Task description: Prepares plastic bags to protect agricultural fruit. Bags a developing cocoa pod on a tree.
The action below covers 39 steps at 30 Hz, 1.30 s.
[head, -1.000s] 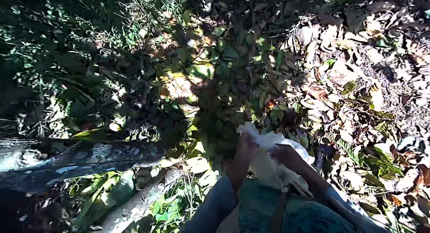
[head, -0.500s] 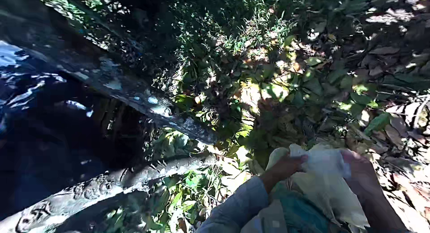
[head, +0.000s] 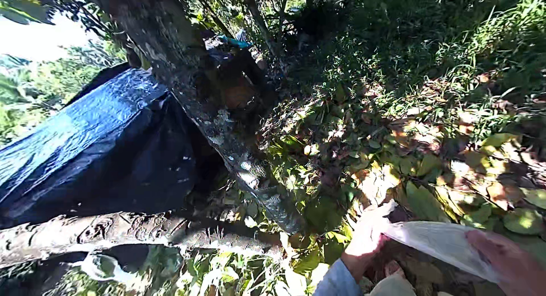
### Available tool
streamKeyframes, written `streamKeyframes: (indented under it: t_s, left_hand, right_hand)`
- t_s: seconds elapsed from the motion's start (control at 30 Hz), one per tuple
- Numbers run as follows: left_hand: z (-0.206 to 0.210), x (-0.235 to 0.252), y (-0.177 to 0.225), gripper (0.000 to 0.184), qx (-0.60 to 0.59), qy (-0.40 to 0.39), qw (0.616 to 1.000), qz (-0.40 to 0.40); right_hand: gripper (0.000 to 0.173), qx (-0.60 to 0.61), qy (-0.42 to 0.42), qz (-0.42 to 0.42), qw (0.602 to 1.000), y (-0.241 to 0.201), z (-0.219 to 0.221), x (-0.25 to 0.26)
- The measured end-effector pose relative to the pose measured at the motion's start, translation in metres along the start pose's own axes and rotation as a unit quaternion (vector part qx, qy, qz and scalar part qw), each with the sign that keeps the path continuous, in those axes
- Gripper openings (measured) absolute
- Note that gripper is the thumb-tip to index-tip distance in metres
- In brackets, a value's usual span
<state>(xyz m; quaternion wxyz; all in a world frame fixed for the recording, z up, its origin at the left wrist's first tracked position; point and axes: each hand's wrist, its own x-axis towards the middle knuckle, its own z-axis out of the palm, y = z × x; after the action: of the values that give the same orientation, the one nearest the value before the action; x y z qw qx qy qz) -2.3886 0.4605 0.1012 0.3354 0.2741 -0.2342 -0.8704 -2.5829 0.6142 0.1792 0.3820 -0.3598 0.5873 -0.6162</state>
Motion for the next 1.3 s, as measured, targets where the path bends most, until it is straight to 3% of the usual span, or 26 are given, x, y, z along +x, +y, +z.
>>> streamKeyframes:
  t_s: [0.03, 0.1, 0.2, 0.3, 0.37, 0.4, 0.43, 0.5, 0.57, 0.7, 0.8, 0.83, 0.9, 0.97, 1.03, 1.13, 1.2, 1.3]
  left_hand:
    - [-0.002, 0.02, 0.008, 0.027, -0.001, 0.026, 0.999, 0.023]
    - [0.006, 0.043, 0.03, 0.023, 0.03, 0.16, 0.985, 0.066]
    - [0.014, 0.06, 0.078, 0.035, 0.072, 0.308, 0.943, 0.104]
    - [0.05, 0.057, 0.127, 0.047, 0.124, 0.316, 0.929, 0.146]
    - [0.08, 0.046, 0.148, 0.045, 0.245, 0.278, 0.905, 0.21]
    - [0.093, 0.043, 0.156, 0.042, 0.339, 0.255, 0.865, 0.268]
    - [0.108, 0.04, 0.162, 0.037, 0.435, 0.23, 0.8, 0.342]
    - [0.132, 0.042, 0.174, 0.021, 0.566, 0.123, 0.646, 0.497]
    - [0.162, 0.046, 0.185, 0.028, 0.673, 0.012, 0.514, 0.532]
    - [0.201, 0.08, 0.193, 0.035, 0.787, -0.054, 0.41, 0.458]
    - [0.213, 0.115, 0.205, 0.026, 0.834, -0.01, 0.347, 0.429]
    - [0.219, 0.124, 0.209, 0.025, 0.849, 0.029, 0.335, 0.407]
    - [0.233, 0.14, 0.22, 0.025, 0.867, 0.094, 0.358, 0.333]
    - [0.24, 0.166, 0.235, 0.017, 0.868, 0.099, 0.376, 0.31]
    - [0.249, 0.189, 0.243, 0.01, 0.868, 0.072, 0.369, 0.324]
    - [0.274, 0.216, 0.25, 0.007, 0.861, 0.034, 0.346, 0.371]
    - [0.285, 0.221, 0.25, 0.012, 0.847, 0.031, 0.365, 0.386]
    - [0.295, 0.211, 0.268, 0.017, 0.851, 0.093, 0.382, 0.347]
  right_hand:
    - [0.023, -0.002, -0.014, 0.005, 1.0, -0.007, -0.004, 0.026]
    - [0.027, 0.006, -0.023, -0.004, 1.0, -0.028, -0.017, 0.069]
    - [0.023, 0.012, 0.005, -0.005, 1.0, -0.058, -0.04, 0.118]
    - [0.021, -0.061, 0.001, 0.015, 0.998, -0.077, -0.042, 0.16]
    - [0.027, -0.112, -0.042, -0.018, 0.993, -0.083, -0.021, 0.19]
    - [0.028, -0.131, -0.07, -0.042, 0.988, -0.088, -0.007, 0.205]
    - [0.03, -0.145, -0.099, -0.064, 0.982, -0.095, 0.007, 0.22]
    - [0.029, -0.167, -0.163, -0.104, 0.967, -0.115, 0.031, 0.249]
    - [0.031, -0.175, -0.213, -0.126, 0.953, -0.135, 0.05, 0.276]
    - [0.032, -0.158, -0.314, -0.11, 0.93, -0.172, 0.074, 0.327]
    - [0.026, -0.143, -0.393, -0.106, 0.902, -0.181, 0.075, 0.377]
    - [0.029, -0.145, -0.428, -0.119, 0.884, -0.179, 0.073, 0.399]
    - [0.04, -0.128, -0.498, -0.122, 0.849, -0.173, 0.067, 0.445]
    - [0.052, -0.092, -0.55, -0.109, 0.823, -0.175, 0.059, 0.493]
    - [0.058, -0.071, -0.606, -0.085, 0.788, -0.18, 0.056, 0.532]
    - [0.04, -0.041, -0.654, -0.101, 0.748, -0.189, 0.062, 0.583]
    - [0.026, -0.025, -0.691, -0.104, 0.715, -0.188, 0.073, 0.608]
    - [0.019, -0.006, -0.777, -0.117, 0.618, -0.201, 0.099, 0.635]
